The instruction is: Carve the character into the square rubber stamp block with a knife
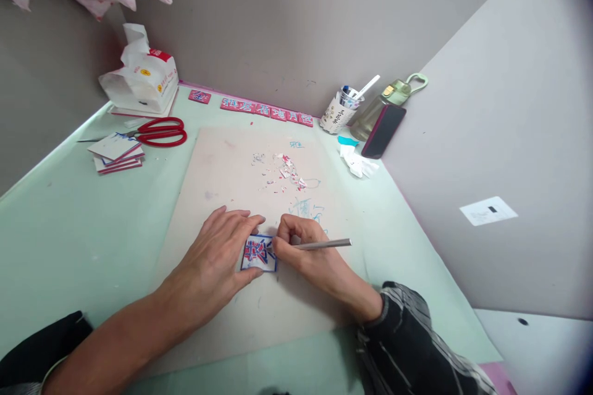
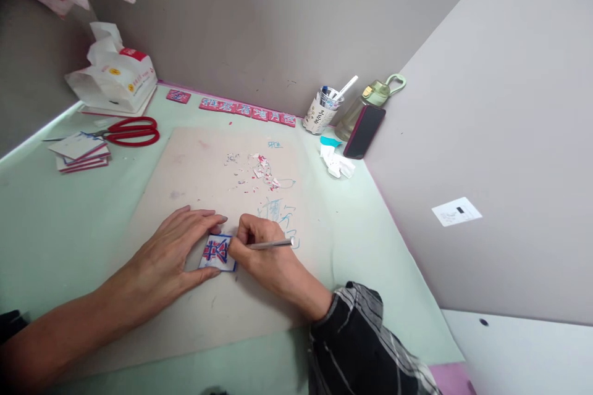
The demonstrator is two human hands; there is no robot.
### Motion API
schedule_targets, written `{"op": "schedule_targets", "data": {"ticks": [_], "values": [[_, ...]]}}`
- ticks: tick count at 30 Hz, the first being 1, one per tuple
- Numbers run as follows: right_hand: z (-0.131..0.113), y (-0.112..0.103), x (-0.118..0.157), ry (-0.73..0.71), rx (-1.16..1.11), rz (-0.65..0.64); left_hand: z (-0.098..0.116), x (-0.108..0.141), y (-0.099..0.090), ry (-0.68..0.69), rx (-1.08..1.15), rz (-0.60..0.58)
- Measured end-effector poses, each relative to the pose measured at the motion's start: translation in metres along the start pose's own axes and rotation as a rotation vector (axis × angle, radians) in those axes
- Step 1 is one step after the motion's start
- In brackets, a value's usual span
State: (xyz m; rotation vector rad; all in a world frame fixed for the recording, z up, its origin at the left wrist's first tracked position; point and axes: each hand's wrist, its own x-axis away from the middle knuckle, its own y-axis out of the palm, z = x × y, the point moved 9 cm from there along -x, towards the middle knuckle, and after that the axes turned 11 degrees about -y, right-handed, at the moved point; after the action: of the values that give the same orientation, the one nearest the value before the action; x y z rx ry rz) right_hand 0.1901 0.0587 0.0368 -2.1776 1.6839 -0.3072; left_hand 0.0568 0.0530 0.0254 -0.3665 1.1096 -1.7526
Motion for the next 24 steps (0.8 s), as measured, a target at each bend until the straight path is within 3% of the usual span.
{"op": "schedule_targets", "data": {"ticks": [9,21,24], "values": [[0.006,0.005,0.011,0.001,0.039,0.106,0.001,0.000,0.002,-0.024,0.009,0.000],[0.006,-0.007,0.009,-0.011,-0.015,0.159,-0.002,0.001,0.002,-0.058,0.085,-0.020],[0.011,-0.019,0.007,-0.011,-0.074,0.221,-0.004,-0.003,-0.006,-0.070,0.107,-0.018]]}}
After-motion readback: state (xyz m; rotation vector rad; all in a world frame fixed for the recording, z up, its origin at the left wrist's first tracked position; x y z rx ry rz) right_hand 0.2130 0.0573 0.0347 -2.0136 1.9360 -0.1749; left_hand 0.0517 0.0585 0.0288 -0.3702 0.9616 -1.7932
